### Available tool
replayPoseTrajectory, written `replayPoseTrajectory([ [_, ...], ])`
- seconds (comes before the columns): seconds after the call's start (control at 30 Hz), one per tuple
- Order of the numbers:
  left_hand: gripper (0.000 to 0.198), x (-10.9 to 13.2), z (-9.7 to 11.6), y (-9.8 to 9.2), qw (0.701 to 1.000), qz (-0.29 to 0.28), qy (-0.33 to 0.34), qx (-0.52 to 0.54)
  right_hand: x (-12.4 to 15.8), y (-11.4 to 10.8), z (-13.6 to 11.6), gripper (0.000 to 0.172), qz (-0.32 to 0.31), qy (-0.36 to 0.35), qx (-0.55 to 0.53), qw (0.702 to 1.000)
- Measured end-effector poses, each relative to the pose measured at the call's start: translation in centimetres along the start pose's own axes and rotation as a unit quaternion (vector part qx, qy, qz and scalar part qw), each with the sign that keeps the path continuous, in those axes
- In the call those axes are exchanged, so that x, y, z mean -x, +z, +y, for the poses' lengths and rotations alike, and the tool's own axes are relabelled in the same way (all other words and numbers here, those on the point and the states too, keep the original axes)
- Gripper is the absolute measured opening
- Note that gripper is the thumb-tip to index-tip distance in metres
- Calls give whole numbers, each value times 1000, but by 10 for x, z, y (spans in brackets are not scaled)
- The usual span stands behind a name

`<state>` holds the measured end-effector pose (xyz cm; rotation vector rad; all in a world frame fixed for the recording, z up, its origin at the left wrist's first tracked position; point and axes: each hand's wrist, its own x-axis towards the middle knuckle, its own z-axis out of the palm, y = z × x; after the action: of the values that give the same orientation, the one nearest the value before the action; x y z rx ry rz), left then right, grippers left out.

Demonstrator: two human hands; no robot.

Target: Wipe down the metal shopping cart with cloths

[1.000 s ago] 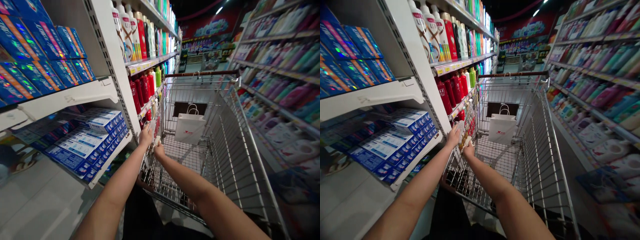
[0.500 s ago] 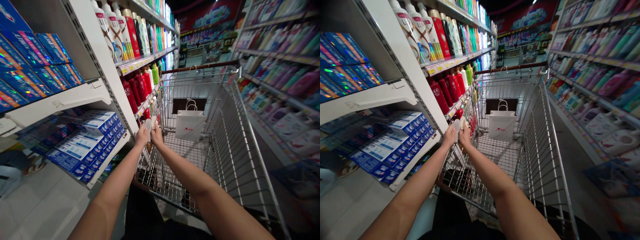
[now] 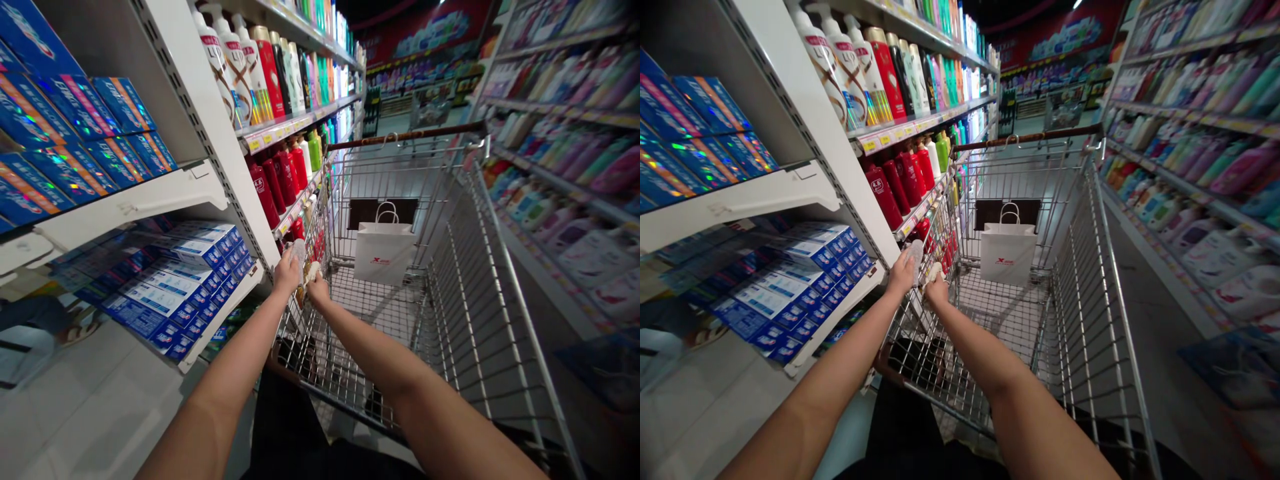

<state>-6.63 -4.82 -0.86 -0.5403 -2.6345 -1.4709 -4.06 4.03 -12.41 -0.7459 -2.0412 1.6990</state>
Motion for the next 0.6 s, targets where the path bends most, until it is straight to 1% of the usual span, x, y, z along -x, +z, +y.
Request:
replayPoseTrajectory([
  [0.07, 51, 1, 2, -1, 1000, 0, -2, -10, 0, -2, -16, 61, 6, 8, -7, 1000],
  [0.1, 51, 2, 3, -1, 1000, 0, -2, -13, 0, -4, -26, 62, 10, -2, -12, 1000],
  [0.2, 51, 4, 6, -3, 1000, 1, 9, -9, -1, -8, -53, 67, 20, -63, -23, 998],
  [0.3, 52, 5, 8, -4, 1000, -5, 17, -4, 0, -11, -65, 73, 31, -89, -19, 995],
  [0.37, 52, 5, 8, -4, 1000, -2, 11, -7, 2, -11, -62, 74, 34, -85, -8, 996],
  [0.47, 51, 4, 7, -3, 1000, 4, 5, -8, 9, -7, -43, 72, 32, -60, 12, 998],
  [0.6, 50, 5, 6, -3, 1000, 6, 8, -7, 19, -1, -10, 71, 19, 23, 52, 998],
])
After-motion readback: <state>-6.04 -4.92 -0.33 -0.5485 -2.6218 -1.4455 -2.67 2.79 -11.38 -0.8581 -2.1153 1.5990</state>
